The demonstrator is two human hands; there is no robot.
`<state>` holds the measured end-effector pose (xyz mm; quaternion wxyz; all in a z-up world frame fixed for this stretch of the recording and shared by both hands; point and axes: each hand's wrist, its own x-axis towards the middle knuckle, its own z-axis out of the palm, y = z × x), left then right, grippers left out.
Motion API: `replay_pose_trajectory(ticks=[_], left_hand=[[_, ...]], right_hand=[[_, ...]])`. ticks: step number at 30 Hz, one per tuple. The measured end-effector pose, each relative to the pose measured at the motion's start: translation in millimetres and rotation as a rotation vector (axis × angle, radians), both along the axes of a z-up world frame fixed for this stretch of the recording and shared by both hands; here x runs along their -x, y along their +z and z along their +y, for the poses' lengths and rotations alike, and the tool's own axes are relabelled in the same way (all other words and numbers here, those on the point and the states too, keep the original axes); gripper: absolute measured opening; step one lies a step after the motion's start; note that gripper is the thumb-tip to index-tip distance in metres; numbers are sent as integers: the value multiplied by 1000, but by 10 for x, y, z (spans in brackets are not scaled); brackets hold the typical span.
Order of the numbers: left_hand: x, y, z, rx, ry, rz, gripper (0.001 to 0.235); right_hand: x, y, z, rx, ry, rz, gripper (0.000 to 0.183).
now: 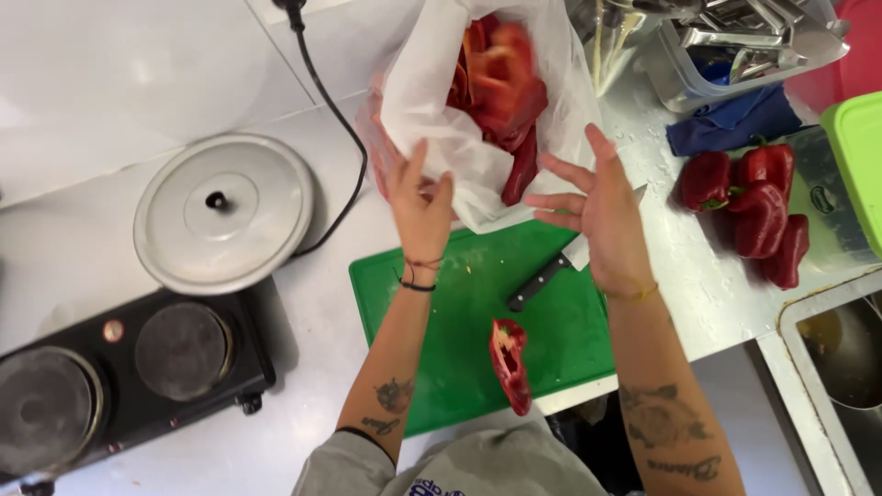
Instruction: Preparing red peppers by removing seeds and stems and cutting them into pieces on a cutting board.
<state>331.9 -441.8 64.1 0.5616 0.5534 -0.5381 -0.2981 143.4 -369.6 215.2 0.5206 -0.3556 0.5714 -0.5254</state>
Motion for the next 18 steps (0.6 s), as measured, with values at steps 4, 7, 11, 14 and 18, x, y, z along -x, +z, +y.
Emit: replay_pose_trajectory(ticks=[4,7,11,14,18], left_hand=[[-120,370,27,66,55,88,61],[-201,498,301,120,-7,66,58],[-285,573,671,42,-177,-3,48],[-330,415,1045,-49,-204,-112,36],[-394,-435,1724,-437,-519,-206,36]], right_hand=[[27,-442,327,16,-46,134,48],[269,-1253,864,-27,-73,124,34],[400,-1878,1672,-128,-23,280,28],[268,-1975,2109,-192,41,317,37],[-209,-1613,2136,-250,248,474,98]])
